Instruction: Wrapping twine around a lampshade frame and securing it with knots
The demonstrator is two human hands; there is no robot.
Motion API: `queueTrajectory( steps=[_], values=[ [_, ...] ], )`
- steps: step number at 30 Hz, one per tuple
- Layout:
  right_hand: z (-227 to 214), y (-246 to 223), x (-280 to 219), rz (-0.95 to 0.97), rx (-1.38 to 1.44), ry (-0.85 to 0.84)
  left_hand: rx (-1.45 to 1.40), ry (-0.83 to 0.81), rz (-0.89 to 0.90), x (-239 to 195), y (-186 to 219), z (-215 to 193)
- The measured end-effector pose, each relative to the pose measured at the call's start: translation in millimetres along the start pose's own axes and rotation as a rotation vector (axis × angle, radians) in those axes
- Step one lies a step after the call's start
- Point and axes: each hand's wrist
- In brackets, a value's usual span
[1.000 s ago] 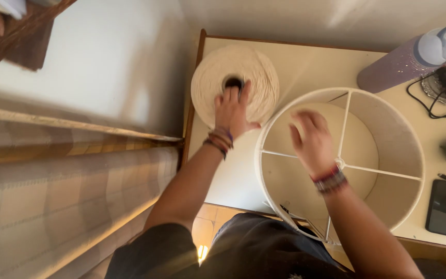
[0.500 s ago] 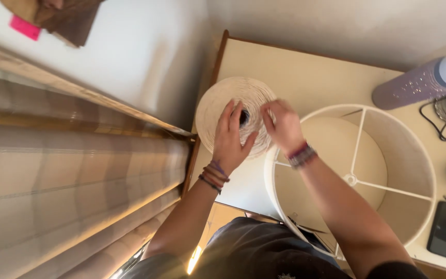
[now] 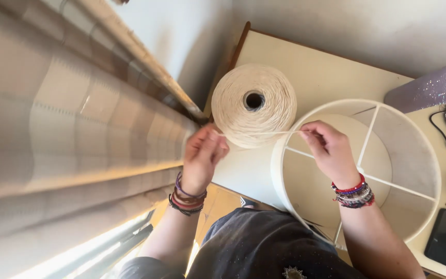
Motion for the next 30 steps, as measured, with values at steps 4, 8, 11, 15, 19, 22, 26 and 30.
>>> queueTrajectory(
  steps=[4, 8, 11, 15, 19, 22, 26, 30],
  values=[
    [1.4, -28.4, -20.8, 0.047, 0.081, -0.201, -0.013, 0.254, 0.091, -12.3, 19.3, 1.5],
    [-6.3, -14.3, -49.6, 0.181, 0.166, -0.344, 0.681, 0.731, 0.288, -5.2, 13.8, -38.4],
    [-0.5, -20.7, -72.5, 0.255, 0.397, -0.362, 1.228, 0.501, 0.405, -21.0, 0.1, -15.7],
    [12.4, -57.2, -81.4, 0.195, 0.8, -0.331, 1.131, -0.407, 0.432, -62.1, -18.7, 64.6],
    [19.6, -89.9, -72.1, 0.157, 1.054, 0.029, 0.996, -0.49, -0.06, -91.6, -32.6, 79.1],
    [19.4, -67.4, -83.3, -0.069, 0.606, 0.177, 1.13, -0.644, 0.037, -102.0, -5.0, 80.1],
    [8.5, -94.3, -103.5, -0.169, 0.717, -0.212, 0.834, -0.468, 0.049, -67.2, 10.5, 56.9],
    [15.4, -84.3, -104.1, -0.222, 0.96, 0.168, 1.344, -0.624, 0.239, -107.3, -27.7, 70.1]
  ],
)
Point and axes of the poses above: each hand's wrist, its own x-axis towards the middle knuckle, its own z-axis out of the palm, y = z × x, and after that the axes turned 6 degrees about -z, right-handed
